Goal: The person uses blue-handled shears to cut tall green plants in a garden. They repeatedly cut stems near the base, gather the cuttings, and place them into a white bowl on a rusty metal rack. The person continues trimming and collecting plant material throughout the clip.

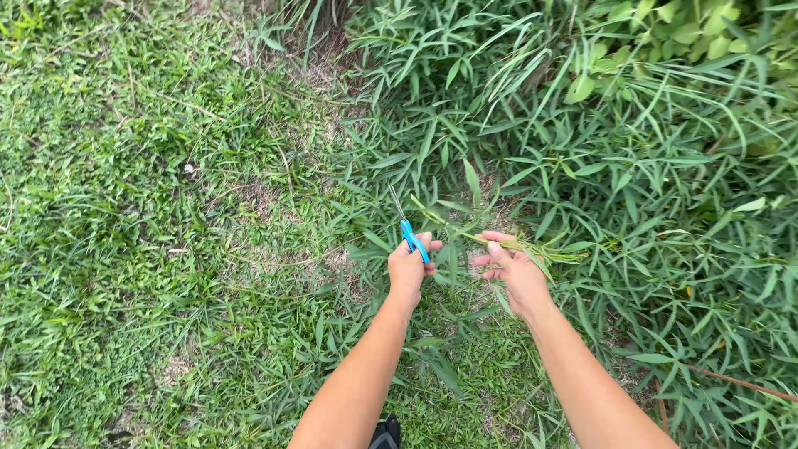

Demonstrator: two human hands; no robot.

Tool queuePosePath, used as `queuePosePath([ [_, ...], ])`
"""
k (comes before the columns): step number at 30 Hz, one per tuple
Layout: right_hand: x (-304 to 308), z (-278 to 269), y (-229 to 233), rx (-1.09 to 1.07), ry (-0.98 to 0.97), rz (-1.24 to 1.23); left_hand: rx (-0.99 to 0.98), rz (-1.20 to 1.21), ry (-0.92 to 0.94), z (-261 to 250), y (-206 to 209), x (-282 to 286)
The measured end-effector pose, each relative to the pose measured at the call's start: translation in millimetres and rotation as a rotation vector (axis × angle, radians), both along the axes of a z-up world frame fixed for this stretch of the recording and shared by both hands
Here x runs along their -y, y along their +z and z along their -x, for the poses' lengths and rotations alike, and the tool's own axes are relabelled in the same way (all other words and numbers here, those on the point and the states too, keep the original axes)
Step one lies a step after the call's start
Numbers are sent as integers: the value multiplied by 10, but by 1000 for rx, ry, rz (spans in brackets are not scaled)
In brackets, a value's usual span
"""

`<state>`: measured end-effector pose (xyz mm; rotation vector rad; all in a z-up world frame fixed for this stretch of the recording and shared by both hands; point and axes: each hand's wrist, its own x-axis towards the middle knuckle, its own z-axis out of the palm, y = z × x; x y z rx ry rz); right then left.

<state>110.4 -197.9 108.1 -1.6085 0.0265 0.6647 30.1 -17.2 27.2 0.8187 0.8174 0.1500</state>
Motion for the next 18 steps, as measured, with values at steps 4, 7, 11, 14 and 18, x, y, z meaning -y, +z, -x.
queuePosePath([
  [4, 401, -39, 355, -11, -98, -47, 156, 241, 37, -314, 318, 473],
  [7, 796, -17, 620, 39, -177, -27, 192, 295, 30, -502, 530, 951],
  [11, 1423, 71, 974, 63, -273, -75, 206, 395, -22, -719, 856, 1620],
  [14, 1945, 160, 1228, 93, -376, -77, 235, 384, -104, -738, 1140, 2135],
  [18, 2635, 316, 1487, 111, -510, -136, 249, 391, -167, -632, 1542, 2784],
])
